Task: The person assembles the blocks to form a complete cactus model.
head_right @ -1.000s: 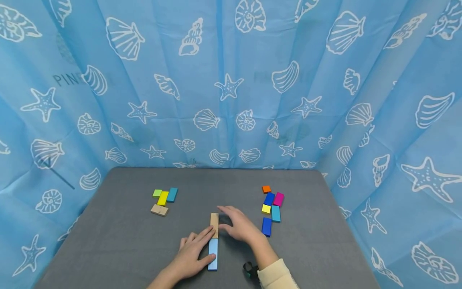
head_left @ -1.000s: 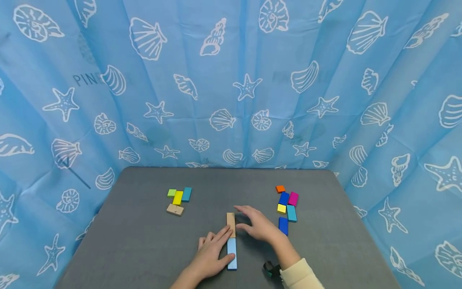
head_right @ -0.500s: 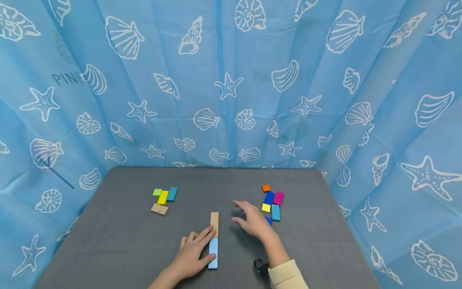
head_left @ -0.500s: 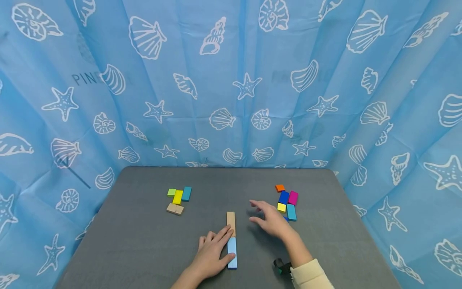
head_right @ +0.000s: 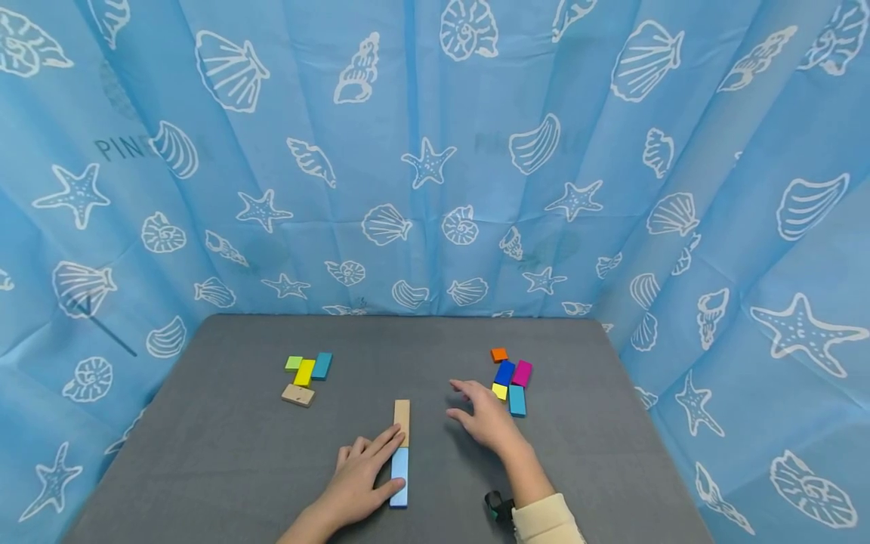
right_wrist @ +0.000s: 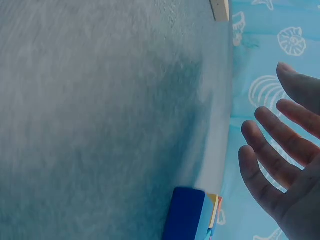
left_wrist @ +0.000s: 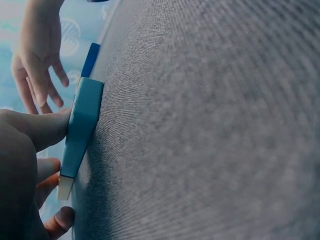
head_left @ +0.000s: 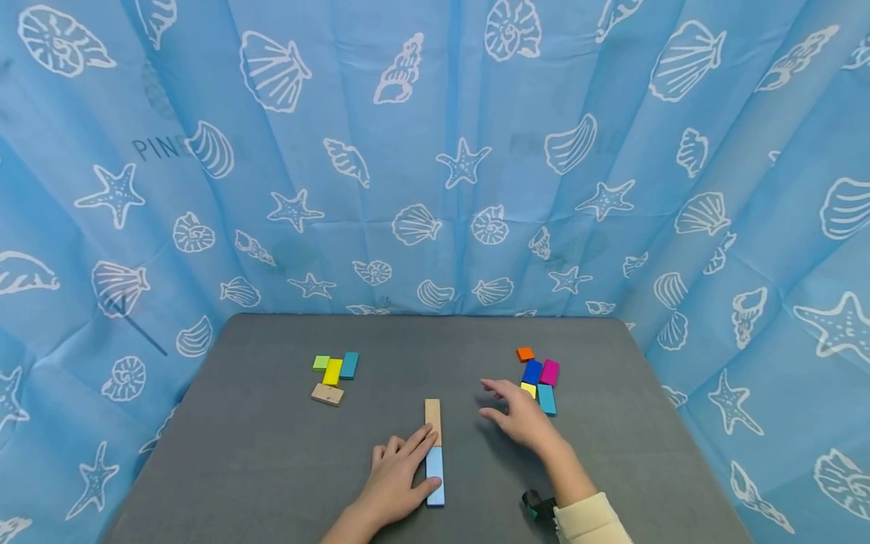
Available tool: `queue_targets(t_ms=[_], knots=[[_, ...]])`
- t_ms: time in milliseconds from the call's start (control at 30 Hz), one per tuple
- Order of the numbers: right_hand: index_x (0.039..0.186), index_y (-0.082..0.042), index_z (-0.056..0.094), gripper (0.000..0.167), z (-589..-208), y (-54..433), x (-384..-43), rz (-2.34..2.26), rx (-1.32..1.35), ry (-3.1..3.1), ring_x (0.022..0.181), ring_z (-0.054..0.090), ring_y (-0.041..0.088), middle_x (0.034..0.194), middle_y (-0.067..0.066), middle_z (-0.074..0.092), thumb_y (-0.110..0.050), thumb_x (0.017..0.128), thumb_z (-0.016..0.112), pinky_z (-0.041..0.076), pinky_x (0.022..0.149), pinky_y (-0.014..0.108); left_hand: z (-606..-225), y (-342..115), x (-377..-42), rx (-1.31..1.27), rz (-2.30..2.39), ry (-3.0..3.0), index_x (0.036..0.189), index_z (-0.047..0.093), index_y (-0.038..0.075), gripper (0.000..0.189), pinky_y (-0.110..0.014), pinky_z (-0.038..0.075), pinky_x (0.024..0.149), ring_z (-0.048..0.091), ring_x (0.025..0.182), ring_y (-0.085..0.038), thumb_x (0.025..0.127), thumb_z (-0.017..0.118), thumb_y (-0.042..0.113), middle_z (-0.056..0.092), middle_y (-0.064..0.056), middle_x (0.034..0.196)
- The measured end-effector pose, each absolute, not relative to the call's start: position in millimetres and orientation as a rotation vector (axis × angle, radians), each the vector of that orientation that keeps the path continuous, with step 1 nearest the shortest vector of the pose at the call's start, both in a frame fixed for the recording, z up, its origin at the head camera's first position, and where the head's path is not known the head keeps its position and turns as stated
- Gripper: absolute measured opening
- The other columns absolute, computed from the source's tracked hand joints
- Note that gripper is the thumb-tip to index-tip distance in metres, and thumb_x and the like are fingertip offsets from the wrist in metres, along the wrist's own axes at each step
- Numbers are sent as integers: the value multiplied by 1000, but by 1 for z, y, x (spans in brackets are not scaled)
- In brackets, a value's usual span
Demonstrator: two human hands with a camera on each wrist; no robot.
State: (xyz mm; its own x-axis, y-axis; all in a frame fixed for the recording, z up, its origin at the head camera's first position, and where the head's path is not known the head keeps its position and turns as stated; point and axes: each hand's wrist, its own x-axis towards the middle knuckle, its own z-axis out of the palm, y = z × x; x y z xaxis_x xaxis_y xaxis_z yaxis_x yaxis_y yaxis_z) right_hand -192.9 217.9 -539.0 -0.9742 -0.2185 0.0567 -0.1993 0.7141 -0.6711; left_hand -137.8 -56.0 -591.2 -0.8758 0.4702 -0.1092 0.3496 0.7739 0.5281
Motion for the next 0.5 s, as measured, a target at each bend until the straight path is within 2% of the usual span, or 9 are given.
queue_targets(t_ms=[500], knots=[[136,1,60,50,-542,245,-198,-1129,-386,2957,107,65,35,128,17,66,-13,90,76,52,94,54,-593,-58,-136,687,772,2749,157,39,29,73,-40,22,75,36,96,-16,94,57,62,32,12,164]])
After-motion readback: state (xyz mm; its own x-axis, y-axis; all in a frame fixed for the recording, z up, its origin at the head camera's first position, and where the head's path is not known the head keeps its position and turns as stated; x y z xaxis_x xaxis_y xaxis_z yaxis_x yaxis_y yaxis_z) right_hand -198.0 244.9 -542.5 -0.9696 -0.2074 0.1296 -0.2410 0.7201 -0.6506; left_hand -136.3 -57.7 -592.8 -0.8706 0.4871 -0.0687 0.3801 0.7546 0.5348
